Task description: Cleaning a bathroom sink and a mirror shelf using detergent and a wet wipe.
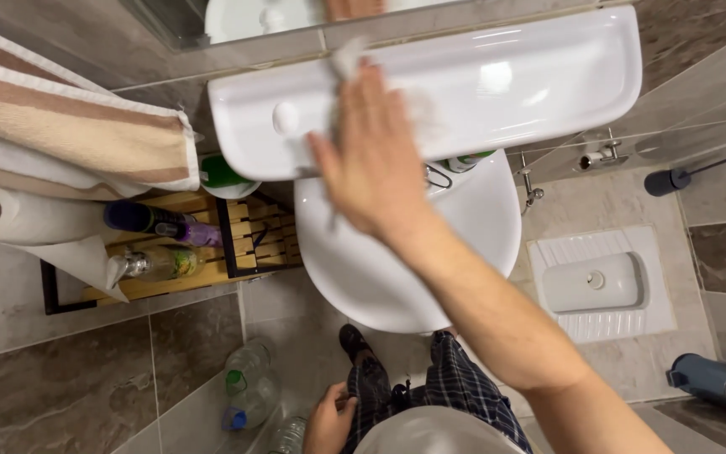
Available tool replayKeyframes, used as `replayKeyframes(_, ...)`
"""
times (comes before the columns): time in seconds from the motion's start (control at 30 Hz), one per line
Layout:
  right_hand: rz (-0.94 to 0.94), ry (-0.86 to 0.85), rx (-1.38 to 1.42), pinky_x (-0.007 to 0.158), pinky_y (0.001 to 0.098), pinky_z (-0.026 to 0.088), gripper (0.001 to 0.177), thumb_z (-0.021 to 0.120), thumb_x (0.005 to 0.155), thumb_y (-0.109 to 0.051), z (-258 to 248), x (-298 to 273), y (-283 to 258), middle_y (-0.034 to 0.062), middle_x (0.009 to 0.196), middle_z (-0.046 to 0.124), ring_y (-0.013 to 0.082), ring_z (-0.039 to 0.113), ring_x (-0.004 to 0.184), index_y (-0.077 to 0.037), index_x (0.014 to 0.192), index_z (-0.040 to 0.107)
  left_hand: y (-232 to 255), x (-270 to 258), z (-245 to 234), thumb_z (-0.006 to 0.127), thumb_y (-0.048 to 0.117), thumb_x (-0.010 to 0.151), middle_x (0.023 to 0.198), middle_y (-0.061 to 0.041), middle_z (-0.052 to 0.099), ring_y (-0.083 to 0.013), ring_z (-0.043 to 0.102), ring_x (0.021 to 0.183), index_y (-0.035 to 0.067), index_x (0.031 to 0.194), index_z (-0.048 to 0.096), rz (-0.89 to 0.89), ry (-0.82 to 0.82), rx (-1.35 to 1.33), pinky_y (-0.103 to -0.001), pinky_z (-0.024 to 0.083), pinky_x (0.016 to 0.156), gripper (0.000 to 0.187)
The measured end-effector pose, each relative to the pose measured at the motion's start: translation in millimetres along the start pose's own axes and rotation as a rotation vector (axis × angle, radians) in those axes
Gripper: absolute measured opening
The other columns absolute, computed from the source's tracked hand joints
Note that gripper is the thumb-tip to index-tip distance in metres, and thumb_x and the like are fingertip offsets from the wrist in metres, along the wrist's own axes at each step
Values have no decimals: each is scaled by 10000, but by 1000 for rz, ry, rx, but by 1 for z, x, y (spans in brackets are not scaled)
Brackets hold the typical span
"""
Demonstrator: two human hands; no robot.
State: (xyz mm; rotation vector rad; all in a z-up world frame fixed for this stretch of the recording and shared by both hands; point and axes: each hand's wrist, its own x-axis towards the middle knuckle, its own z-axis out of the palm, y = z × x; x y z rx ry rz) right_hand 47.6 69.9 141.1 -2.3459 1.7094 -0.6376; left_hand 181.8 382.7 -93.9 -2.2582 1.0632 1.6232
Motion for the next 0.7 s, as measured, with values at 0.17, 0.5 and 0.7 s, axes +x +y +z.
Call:
replayKeyframes(0.17, -167, 55, -60, 1084, 432, 151, 714, 62, 908, -446, -1, -23, -2, 286, 1364, 247, 363, 206, 1304, 107, 1273, 327, -28, 20, 12, 564, 351, 797, 1097, -17, 615, -146, 635, 971, 178, 1181, 484, 70, 103, 19, -274, 496, 826, 428)
replayKeyframes(0.5, 50, 70, -47, 1063, 461, 110, 678, 151, 913, -409, 10, 12, -7, 335, 1353, 197, 408, 146, 1296, 149, 1273, 286, -27, 5, 8, 563, 295, 811, 1074, 5, 637, -126, 633, 968, 135, 1182, 482, -44, 56, -100, -246, 495, 830, 412)
replayKeyframes(0.7, -50, 94, 79, 1072, 460, 132, 667, 139, 897, -410, 31, 18, -54, 318, 1345, 238, 397, 189, 1298, 126, 1260, 295, -57, 14, 22, 589, 277, 782, 1013, -13, 662, -142, 663, 900, 137, 1152, 508, 5, 138, -131, -253, 522, 792, 404)
